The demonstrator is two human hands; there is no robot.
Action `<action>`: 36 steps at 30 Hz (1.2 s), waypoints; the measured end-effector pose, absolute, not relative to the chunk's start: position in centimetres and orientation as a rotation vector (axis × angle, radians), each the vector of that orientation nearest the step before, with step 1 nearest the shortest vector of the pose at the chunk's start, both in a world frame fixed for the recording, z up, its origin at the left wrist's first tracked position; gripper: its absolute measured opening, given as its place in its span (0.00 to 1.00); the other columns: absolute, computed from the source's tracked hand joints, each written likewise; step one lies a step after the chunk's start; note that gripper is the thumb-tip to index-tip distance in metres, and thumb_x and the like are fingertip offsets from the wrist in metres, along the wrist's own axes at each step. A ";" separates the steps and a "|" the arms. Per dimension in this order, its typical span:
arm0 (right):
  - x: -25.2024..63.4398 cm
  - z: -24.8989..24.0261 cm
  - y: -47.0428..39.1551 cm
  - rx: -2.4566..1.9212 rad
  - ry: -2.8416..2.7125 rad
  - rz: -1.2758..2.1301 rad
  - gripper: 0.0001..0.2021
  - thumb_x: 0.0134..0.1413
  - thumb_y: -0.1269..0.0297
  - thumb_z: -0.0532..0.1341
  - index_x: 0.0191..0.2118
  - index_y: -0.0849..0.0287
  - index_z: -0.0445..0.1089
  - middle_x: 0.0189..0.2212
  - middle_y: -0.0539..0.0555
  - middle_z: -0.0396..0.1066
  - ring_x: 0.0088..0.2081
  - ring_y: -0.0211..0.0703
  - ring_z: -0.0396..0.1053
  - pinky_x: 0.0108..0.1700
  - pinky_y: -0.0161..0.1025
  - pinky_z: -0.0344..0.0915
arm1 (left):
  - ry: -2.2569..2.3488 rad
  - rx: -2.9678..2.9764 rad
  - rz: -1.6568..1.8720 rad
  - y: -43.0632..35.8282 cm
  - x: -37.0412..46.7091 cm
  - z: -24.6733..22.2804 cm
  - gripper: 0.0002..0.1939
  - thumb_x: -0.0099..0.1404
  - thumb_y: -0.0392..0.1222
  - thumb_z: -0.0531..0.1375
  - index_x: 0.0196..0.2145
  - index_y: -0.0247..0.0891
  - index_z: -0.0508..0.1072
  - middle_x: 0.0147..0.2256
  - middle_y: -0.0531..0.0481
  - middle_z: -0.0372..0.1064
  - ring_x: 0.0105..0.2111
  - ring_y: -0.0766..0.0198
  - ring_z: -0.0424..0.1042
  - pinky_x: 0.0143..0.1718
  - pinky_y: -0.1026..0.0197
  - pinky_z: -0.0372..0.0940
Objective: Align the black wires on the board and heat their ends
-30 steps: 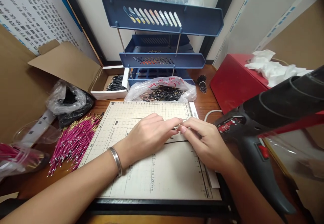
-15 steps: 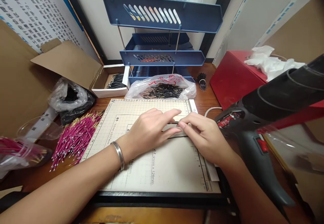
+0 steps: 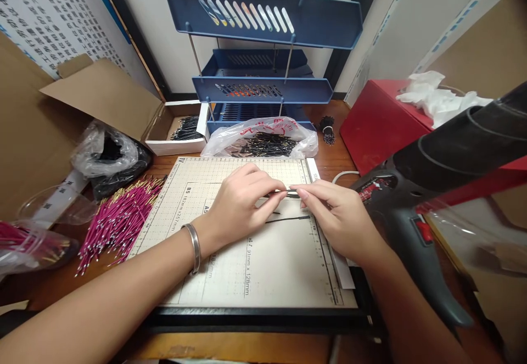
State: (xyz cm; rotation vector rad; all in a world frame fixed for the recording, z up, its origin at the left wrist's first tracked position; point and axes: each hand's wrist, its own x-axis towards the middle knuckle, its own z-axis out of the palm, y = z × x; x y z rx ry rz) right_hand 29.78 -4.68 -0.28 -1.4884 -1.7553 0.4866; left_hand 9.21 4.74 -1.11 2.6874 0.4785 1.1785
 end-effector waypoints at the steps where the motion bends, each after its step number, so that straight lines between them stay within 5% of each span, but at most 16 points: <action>1: 29.7 -0.3 -4.7 -1.484 -1.772 0.496 0.14 0.74 0.64 0.57 0.42 0.57 0.81 0.33 0.52 0.78 0.35 0.41 0.73 0.40 0.38 0.65 | 0.480 2.696 1.177 4.7 9.3 -1.1 0.06 0.76 0.36 0.63 0.40 0.35 0.80 0.32 0.49 0.81 0.31 0.63 0.69 0.38 0.57 0.66; 4: 29.6 -0.3 -4.7 -1.469 -1.799 0.520 0.14 0.75 0.64 0.56 0.43 0.56 0.80 0.36 0.53 0.80 0.38 0.41 0.75 0.42 0.38 0.65 | 0.484 2.704 1.172 4.7 9.4 -1.1 0.07 0.77 0.38 0.63 0.40 0.36 0.80 0.32 0.49 0.80 0.31 0.63 0.69 0.39 0.57 0.66; 10: 29.8 0.7 -4.7 -1.484 -1.737 0.575 0.17 0.72 0.64 0.57 0.29 0.57 0.73 0.27 0.52 0.74 0.31 0.41 0.70 0.36 0.38 0.62 | 0.453 2.570 1.174 4.9 9.1 -1.0 0.06 0.76 0.38 0.65 0.40 0.38 0.82 0.34 0.49 0.82 0.34 0.62 0.74 0.41 0.56 0.68; 28: 32.3 -0.2 -4.9 -1.455 -1.599 0.793 0.13 0.63 0.58 0.66 0.34 0.59 0.84 0.33 0.56 0.83 0.34 0.44 0.75 0.34 0.38 0.65 | 0.451 2.429 1.057 5.4 8.0 -1.1 0.06 0.73 0.39 0.69 0.37 0.40 0.87 0.32 0.50 0.85 0.30 0.63 0.79 0.39 0.57 0.69; 36: 33.3 0.1 -4.8 -1.471 -1.915 0.682 0.16 0.66 0.60 0.62 0.32 0.60 0.83 0.26 0.52 0.79 0.28 0.37 0.67 0.33 0.38 0.57 | 0.359 2.566 0.917 5.4 7.5 -1.0 0.05 0.73 0.41 0.69 0.41 0.40 0.86 0.32 0.53 0.84 0.31 0.64 0.76 0.43 0.55 0.63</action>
